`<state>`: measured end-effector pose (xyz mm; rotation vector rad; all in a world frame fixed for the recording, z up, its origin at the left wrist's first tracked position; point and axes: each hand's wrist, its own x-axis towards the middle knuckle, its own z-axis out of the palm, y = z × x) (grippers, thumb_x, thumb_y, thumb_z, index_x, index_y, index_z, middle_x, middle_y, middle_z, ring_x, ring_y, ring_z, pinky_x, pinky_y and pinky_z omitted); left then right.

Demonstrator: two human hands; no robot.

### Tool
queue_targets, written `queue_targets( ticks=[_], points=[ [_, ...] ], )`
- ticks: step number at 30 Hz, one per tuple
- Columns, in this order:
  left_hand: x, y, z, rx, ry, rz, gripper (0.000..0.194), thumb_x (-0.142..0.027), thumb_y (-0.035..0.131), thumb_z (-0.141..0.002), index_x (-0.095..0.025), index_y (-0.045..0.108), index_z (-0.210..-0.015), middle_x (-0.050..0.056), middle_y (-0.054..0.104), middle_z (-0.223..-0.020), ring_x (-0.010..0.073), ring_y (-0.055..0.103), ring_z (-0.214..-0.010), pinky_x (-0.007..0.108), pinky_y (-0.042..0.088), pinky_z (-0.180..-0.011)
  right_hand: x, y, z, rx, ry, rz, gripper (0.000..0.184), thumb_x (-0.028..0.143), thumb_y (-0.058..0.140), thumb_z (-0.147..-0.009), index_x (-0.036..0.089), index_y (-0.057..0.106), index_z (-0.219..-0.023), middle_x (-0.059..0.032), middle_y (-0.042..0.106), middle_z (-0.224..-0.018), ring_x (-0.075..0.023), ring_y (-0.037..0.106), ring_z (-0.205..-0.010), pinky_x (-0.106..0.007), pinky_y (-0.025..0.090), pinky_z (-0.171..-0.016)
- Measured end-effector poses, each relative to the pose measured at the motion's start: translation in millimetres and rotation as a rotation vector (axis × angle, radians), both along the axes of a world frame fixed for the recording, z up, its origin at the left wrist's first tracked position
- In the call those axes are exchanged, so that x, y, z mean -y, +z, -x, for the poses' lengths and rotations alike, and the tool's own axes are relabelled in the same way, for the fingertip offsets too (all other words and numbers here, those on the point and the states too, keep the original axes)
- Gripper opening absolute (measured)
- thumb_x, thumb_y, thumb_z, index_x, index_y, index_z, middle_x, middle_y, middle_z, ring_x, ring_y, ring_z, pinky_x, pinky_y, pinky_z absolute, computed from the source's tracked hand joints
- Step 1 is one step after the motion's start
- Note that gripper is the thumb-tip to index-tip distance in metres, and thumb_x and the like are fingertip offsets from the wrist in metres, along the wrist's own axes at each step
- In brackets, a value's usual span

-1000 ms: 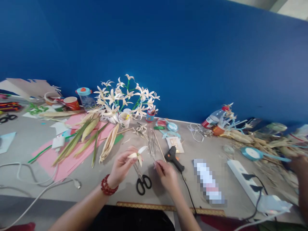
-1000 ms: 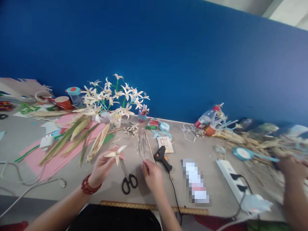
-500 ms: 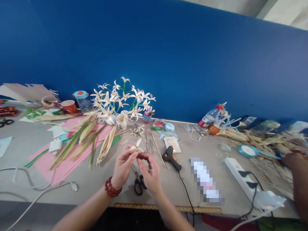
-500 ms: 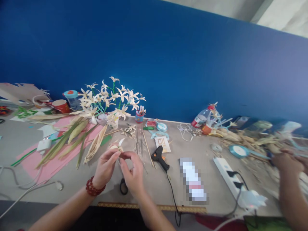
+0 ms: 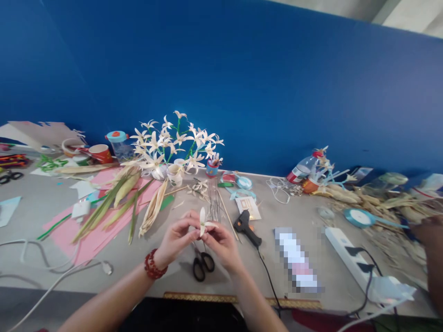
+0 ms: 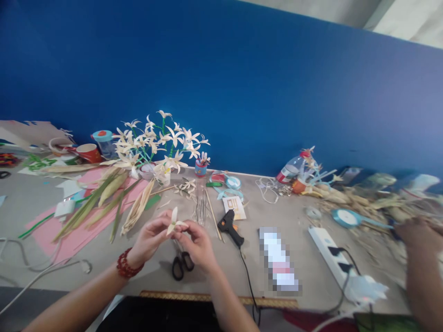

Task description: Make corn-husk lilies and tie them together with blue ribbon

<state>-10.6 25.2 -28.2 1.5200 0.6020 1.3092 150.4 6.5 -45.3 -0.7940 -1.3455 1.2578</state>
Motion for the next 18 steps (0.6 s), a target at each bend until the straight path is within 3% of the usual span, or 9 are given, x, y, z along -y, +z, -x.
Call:
queue_targets(
  ticks=[5,8,10,13,16,18],
  points=[
    [-4.5,2.1,8.1,-0.139,0.011,-0.269,0.011,-0.018,0.062,-0.086,-0.020,0.071,-0.092,0.005,0.060,-0.081,0.0181,0.057,-0.078,0.033,0.047,-0.072,-6.1,15.6,-8.7,0.127,0.045,-0.087,0.016,0.038,0.067,-0.084,0.022,0.065,-0.081,-0.0027,0.065,-0.082,-0.0185,0.062,-0.080,-0.031,0.049,-0.074],
    [-4.4,1.5,9.9,-0.175,0.068,-0.380,0.015,-0.014,0.062,-0.084,-0.021,0.070,-0.095,0.006,0.062,-0.081,0.0189,0.058,-0.078,0.035,0.048,-0.073,-5.5,24.3,-13.6,0.278,-0.067,-0.186,0.011,0.032,0.068,-0.083,0.021,0.065,-0.082,-0.0051,0.067,-0.087,-0.0205,0.062,-0.086,-0.034,0.048,-0.080],
    [-4.5,1.7,11.4,-0.173,0.113,-0.418,0.016,-0.012,0.064,-0.083,-0.021,0.070,-0.095,0.006,0.063,-0.079,0.0194,0.059,-0.077,0.036,0.049,-0.072,-2.2,26.1,-20.5,0.349,-0.159,-0.241,0.012,0.027,0.066,-0.083,0.020,0.062,-0.074,-0.0039,0.064,-0.078,-0.0192,0.060,-0.078,-0.033,0.047,-0.076],
    [-5.9,2.1,14.5,-0.175,0.161,-0.402,0.014,-0.014,0.065,-0.081,-0.022,0.071,-0.092,0.006,0.065,-0.076,0.0203,0.060,-0.075,0.037,0.050,-0.071,5.0,24.5,-33.8,0.243,-0.318,-0.290,0.022,0.022,0.059,-0.087,0.021,0.053,-0.066,-0.0009,0.054,-0.067,-0.0162,0.053,-0.066,-0.030,0.044,-0.062],
    [-8.5,0.8,16.6,-0.187,0.168,-0.378,0.013,-0.015,0.064,-0.081,-0.022,0.071,-0.090,0.006,0.065,-0.075,0.0211,0.061,-0.074,0.038,0.050,-0.071,9.3,26.7,-40.9,0.116,-0.418,-0.292,0.003,0.021,0.058,-0.086,0.022,0.057,-0.083,-0.0035,0.056,-0.084,-0.0143,0.052,-0.064,-0.028,0.044,-0.056],
    [-9.8,-0.7,16.6,-0.191,0.160,-0.385,0.013,-0.015,0.064,-0.082,-0.022,0.071,-0.090,0.007,0.066,-0.075,0.0212,0.061,-0.074,0.039,0.051,-0.072,8.6,33.0,-39.2,0.207,-0.403,-0.318,0.020,0.019,0.060,-0.085,0.023,0.059,-0.104,-0.0074,0.058,-0.101,-0.0123,0.052,-0.061,-0.029,0.047,-0.057]
  ],
)
